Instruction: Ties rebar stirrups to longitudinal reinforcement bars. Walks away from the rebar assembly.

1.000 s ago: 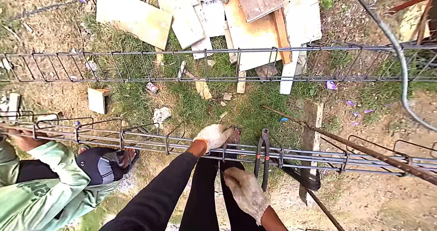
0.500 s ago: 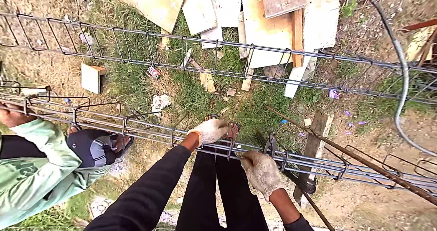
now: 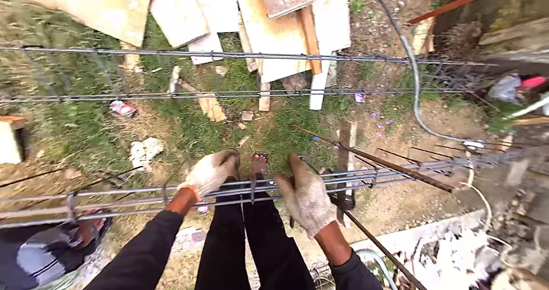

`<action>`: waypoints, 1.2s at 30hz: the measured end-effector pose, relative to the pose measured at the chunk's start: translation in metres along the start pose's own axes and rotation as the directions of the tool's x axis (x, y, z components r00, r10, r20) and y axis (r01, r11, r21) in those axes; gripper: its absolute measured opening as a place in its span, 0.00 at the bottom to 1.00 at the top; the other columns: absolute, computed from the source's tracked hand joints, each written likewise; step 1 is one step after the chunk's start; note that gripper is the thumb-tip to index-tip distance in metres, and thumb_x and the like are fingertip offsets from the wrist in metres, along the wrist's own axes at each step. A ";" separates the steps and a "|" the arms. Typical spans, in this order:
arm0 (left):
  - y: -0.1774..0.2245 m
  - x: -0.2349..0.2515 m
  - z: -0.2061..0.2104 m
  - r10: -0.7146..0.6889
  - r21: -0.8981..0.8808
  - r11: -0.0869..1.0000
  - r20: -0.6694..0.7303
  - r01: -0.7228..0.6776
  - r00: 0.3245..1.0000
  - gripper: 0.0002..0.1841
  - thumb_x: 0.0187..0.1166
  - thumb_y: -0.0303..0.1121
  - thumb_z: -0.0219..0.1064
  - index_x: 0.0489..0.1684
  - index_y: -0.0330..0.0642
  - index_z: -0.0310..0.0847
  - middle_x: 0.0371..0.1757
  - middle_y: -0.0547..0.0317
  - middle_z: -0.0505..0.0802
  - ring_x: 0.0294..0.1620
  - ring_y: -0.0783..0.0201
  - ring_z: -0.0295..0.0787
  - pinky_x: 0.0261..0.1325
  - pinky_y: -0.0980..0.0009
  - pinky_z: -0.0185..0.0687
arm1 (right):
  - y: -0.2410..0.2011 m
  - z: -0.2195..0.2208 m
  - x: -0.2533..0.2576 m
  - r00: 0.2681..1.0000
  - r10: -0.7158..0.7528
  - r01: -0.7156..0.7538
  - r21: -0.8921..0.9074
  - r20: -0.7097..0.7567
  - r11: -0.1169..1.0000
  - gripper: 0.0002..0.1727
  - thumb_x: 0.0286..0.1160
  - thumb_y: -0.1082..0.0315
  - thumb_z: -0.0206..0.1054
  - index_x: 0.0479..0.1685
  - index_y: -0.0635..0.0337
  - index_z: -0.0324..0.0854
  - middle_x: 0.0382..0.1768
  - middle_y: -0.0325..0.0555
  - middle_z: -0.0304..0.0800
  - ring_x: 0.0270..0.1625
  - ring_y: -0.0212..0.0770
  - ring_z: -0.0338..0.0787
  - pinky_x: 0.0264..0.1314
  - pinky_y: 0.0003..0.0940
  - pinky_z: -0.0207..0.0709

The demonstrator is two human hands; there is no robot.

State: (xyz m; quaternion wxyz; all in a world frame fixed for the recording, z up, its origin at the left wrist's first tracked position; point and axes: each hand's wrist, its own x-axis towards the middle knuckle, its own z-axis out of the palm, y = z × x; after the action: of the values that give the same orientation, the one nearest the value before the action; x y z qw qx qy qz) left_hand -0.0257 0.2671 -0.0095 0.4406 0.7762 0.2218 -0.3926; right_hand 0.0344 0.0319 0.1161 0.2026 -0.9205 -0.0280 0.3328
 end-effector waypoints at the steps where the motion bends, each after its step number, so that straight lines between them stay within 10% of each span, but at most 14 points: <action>1: -0.001 -0.001 0.001 0.011 0.013 1.000 -0.020 -0.011 1.000 0.19 0.91 0.50 0.53 0.65 0.58 0.88 0.49 0.56 0.96 0.52 0.52 0.93 0.58 0.36 0.83 | 0.008 0.000 -0.007 0.999 -0.002 0.003 0.011 -0.033 1.000 0.30 0.80 0.46 0.67 0.79 0.49 0.79 0.59 0.43 0.93 0.52 0.41 0.94 0.57 0.49 0.89; 5: -0.013 -0.002 0.008 0.107 0.071 0.992 -0.114 -0.100 0.988 0.19 0.90 0.51 0.54 0.62 0.58 0.89 0.44 0.56 0.96 0.46 0.52 0.94 0.50 0.34 0.84 | 0.068 -0.012 -0.044 0.986 0.138 -0.136 0.033 -0.092 0.990 0.15 0.83 0.55 0.63 0.54 0.46 0.93 0.45 0.34 0.96 0.48 0.32 0.94 0.58 0.40 0.89; 12: 0.002 -0.004 0.011 0.123 0.108 0.988 -0.076 -0.115 0.989 0.19 0.90 0.48 0.53 0.63 0.54 0.89 0.48 0.53 0.96 0.52 0.50 0.93 0.55 0.34 0.82 | 0.167 -0.054 -0.050 0.843 0.538 -0.479 -0.434 0.015 0.763 0.20 0.82 0.59 0.63 0.69 0.50 0.86 0.67 0.58 0.86 0.66 0.60 0.88 0.66 0.62 0.81; 21: 0.001 -0.001 0.011 0.130 0.142 0.982 -0.054 -0.122 0.990 0.20 0.90 0.47 0.51 0.60 0.54 0.89 0.45 0.54 0.95 0.48 0.52 0.93 0.51 0.36 0.83 | 0.173 -0.053 -0.029 0.818 0.569 -0.469 -0.477 0.084 0.743 0.13 0.80 0.60 0.67 0.55 0.53 0.90 0.59 0.56 0.91 0.62 0.61 0.90 0.64 0.66 0.81; 36: -0.010 -0.003 0.009 0.103 0.076 0.993 -0.110 -0.095 0.989 0.21 0.91 0.48 0.50 0.63 0.54 0.89 0.50 0.53 0.96 0.53 0.49 0.93 0.55 0.33 0.81 | 0.175 -0.061 -0.036 0.869 0.494 -0.423 -0.472 0.031 0.773 0.15 0.85 0.65 0.58 0.59 0.52 0.89 0.57 0.54 0.92 0.63 0.58 0.91 0.66 0.62 0.81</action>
State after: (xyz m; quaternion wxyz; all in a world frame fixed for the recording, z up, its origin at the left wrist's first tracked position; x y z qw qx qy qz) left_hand -0.0380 0.2644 -0.0145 0.4183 0.8225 0.1937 -0.3332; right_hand 0.0297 -0.1564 0.1116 -0.1066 -0.8920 0.1060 0.4263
